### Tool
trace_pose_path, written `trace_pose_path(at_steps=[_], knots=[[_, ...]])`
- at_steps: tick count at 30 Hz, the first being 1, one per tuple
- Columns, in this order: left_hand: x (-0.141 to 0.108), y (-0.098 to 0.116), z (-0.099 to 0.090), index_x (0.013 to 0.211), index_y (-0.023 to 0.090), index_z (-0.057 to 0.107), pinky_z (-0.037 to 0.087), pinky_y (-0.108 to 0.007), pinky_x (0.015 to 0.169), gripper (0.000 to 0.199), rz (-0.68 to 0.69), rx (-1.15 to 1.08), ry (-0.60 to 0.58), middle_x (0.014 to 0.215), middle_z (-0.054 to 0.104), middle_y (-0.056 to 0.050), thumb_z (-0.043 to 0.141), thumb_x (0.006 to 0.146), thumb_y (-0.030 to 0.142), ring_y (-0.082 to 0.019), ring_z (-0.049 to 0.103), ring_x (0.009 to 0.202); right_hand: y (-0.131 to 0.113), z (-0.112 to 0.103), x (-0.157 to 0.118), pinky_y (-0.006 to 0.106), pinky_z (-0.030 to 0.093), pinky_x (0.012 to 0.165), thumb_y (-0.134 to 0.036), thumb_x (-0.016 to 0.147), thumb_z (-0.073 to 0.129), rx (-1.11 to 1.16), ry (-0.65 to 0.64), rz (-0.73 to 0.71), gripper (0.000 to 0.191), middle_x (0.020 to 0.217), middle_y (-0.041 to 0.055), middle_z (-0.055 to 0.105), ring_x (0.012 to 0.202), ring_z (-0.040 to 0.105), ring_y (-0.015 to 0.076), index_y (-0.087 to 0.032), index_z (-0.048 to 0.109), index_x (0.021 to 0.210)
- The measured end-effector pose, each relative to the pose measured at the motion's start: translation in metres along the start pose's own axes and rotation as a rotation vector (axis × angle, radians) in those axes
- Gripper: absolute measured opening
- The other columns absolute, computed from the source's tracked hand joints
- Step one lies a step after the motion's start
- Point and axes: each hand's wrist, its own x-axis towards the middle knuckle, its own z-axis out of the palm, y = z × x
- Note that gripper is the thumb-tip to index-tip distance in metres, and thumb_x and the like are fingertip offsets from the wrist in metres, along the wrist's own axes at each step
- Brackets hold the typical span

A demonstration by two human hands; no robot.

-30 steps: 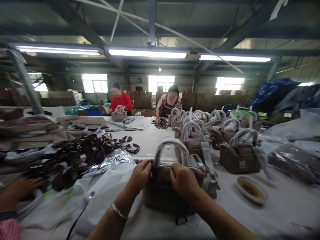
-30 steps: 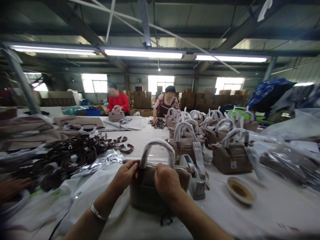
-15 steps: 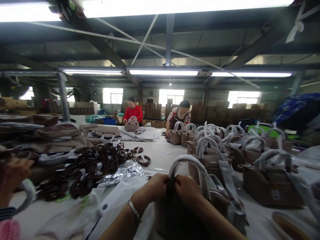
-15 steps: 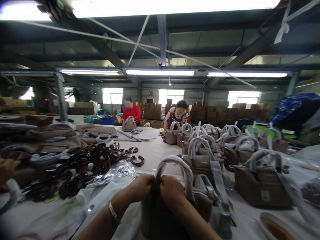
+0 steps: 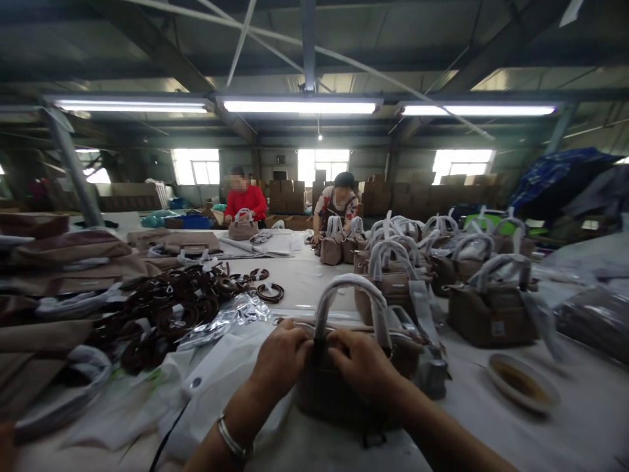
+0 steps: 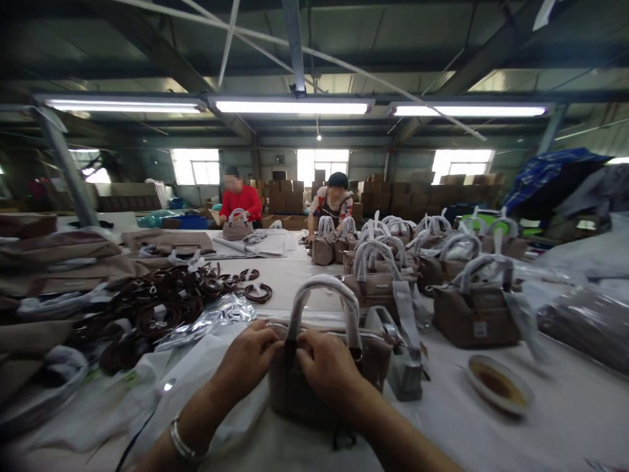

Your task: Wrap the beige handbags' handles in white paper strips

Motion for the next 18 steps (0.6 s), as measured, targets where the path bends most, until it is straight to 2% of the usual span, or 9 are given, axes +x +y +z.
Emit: trace_pose_path(at_steps=[1, 4, 6, 7, 10, 12, 18], knots=[[-0.005, -0.001, 0.005, 0.066, 0.019, 0.067, 0.044, -0.032, 0.074, 0.019, -0.074, -0.146, -0.025, 0.079, 0.063, -0.006, 0.060, 0.082, 0.028, -0.020, 0.059, 0.078, 0.002, 0.004, -0.002, 0.027, 0.045, 0.068, -0.018, 0.080, 0.059, 0.106, -0.004, 0.005, 0.020, 0.078, 0.0013, 0.072, 0.075, 0.066, 0.0193, -0.022, 0.073, 0.094], [-0.017, -0.005, 0.022, 0.069, 0.016, 0.066, 0.039, -0.025, 0.055, 0.025, -0.423, -0.718, -0.183, 0.062, 0.057, 0.000, 0.070, 0.075, 0.039, -0.013, 0.051, 0.056, 0.008, 0.017, -0.006, 0.027, 0.048, 0.070, -0.018, 0.080, 0.058, 0.388, -0.019, 0.052, 0.018, 0.081, 0.0015, 0.074, 0.077, 0.067, 0.0186, -0.019, 0.075, 0.088], [-0.022, -0.006, 0.029, 0.073, 0.014, 0.066, 0.040, -0.022, 0.055, 0.031, -0.588, -0.995, -0.231, 0.064, 0.060, 0.000, 0.078, 0.067, 0.042, -0.010, 0.052, 0.056, 0.011, 0.022, -0.007, 0.027, 0.050, 0.070, -0.019, 0.078, 0.060, 0.502, 0.007, 0.110, 0.017, 0.082, 0.0025, 0.075, 0.077, 0.068, 0.0189, -0.018, 0.075, 0.086], [-0.024, -0.005, 0.031, 0.074, 0.013, 0.067, 0.042, -0.022, 0.059, 0.033, -0.618, -1.056, -0.227, 0.069, 0.063, -0.002, 0.082, 0.064, 0.042, -0.011, 0.056, 0.061, 0.012, 0.023, -0.007, 0.028, 0.051, 0.068, -0.019, 0.077, 0.061, 0.539, 0.020, 0.141, 0.017, 0.079, 0.0027, 0.075, 0.074, 0.067, 0.0186, -0.017, 0.074, 0.086], [-0.027, 0.000, 0.030, 0.072, 0.012, 0.069, 0.048, -0.025, 0.071, 0.034, -0.583, -1.035, -0.190, 0.081, 0.070, -0.006, 0.085, 0.061, 0.040, -0.014, 0.062, 0.074, 0.013, 0.021, -0.006, 0.028, 0.051, 0.065, -0.021, 0.076, 0.062, 0.612, 0.040, 0.205, 0.017, 0.074, 0.0021, 0.073, 0.067, 0.065, 0.0172, -0.016, 0.074, 0.087], [-0.028, 0.005, 0.028, 0.070, 0.012, 0.069, 0.050, -0.027, 0.073, 0.034, -0.545, -0.990, -0.173, 0.083, 0.071, -0.008, 0.085, 0.061, 0.040, -0.016, 0.063, 0.074, 0.014, 0.019, -0.005, 0.028, 0.051, 0.066, -0.023, 0.075, 0.064, 0.653, 0.040, 0.221, 0.016, 0.073, 0.0019, 0.073, 0.068, 0.065, 0.0167, -0.015, 0.074, 0.085], [-0.031, 0.005, 0.034, 0.071, 0.012, 0.069, 0.049, -0.027, 0.065, 0.034, -0.532, -0.922, -0.187, 0.068, 0.067, -0.005, 0.081, 0.063, 0.042, -0.016, 0.061, 0.064, 0.017, 0.024, -0.004, 0.030, 0.052, 0.068, -0.027, 0.075, 0.065, 0.805, 0.016, 0.250, 0.017, 0.076, 0.0021, 0.073, 0.070, 0.066, 0.0177, -0.016, 0.071, 0.087]])
